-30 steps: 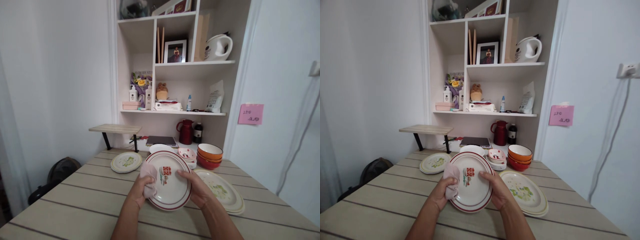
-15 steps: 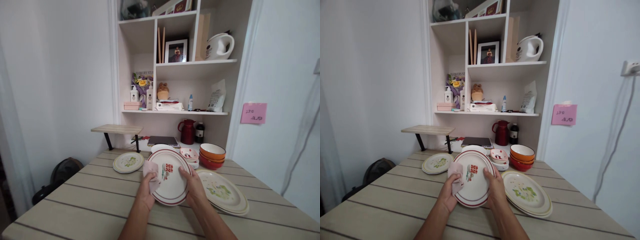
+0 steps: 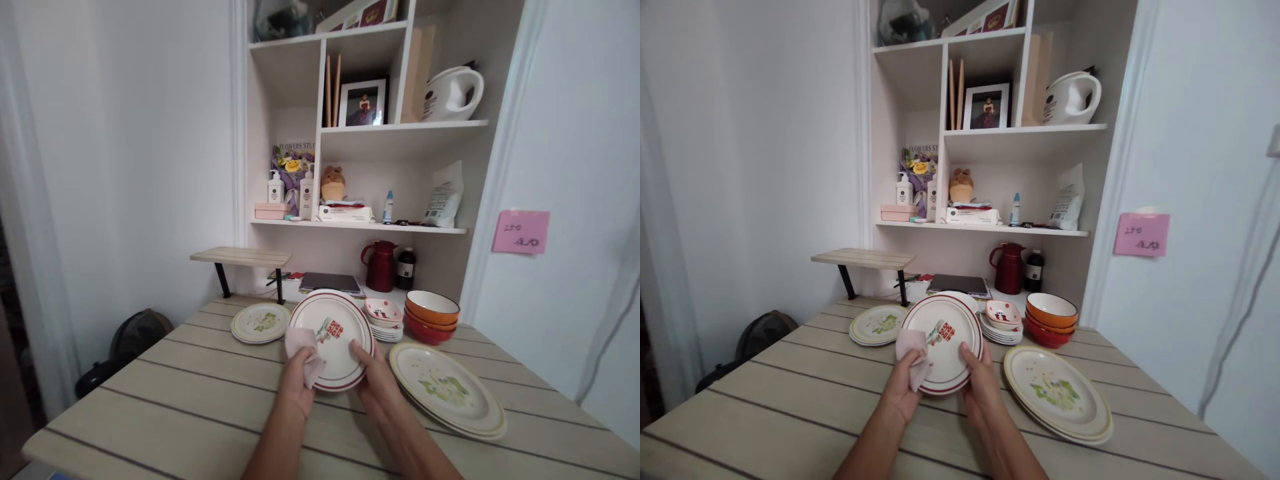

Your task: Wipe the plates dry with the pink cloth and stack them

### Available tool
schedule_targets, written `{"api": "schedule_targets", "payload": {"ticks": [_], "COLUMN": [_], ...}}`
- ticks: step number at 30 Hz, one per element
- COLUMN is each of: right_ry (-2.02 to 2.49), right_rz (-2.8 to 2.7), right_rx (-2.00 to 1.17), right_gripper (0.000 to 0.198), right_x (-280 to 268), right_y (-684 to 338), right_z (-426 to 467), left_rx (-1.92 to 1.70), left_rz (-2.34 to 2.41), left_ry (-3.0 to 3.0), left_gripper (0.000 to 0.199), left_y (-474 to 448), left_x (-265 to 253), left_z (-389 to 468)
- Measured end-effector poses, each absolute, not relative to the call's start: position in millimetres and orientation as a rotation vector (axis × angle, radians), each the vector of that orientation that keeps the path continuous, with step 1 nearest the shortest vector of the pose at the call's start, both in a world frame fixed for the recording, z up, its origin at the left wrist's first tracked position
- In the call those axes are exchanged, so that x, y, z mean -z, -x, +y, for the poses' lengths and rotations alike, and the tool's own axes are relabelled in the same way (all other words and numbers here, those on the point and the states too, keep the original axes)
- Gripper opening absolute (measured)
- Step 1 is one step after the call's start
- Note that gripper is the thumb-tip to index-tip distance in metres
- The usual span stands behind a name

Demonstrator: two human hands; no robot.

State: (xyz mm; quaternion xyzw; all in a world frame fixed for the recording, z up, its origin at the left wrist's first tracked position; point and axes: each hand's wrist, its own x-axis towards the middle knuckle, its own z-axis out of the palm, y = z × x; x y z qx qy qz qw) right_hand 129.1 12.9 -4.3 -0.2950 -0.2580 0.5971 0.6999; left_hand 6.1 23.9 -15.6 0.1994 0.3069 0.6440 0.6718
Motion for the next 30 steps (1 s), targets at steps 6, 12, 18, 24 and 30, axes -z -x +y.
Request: {"api": "schedule_targets", "payload": {"ticks": [6,12,18,24,30], "right_ry": [0.67,0.678,0.75,0.807,0.812], "right_rz": [-0.672,-0.86,-0.971,-0.945,-0.841], "right_rx": [-1.46,-1.526,-1.675,-1.66,-1.546], "right_gripper": [0.067,0.076,0.065,0.049,0.035], "right_x": [-21,-38,-34,-22,-16], "right_y": [-165,-189,-192,-188,-176], "right_z": [6,-7,-11,2,10], "left_rx": [-1.343,-1.157,-1.122,-1.082,-1.089], "left_rz": [0.783,0.84,0.848,0.894,0.908], "left_ry": [-0.544,-0.667,-0.762,-0.735,-0.627], "left_gripper": [0.012,0.014,0.024,0.021,0.027], "left_y": [15,14,16,16,16], "left_x": [15,20,20,20,19], "left_z": [26,20,18,21,25]}}
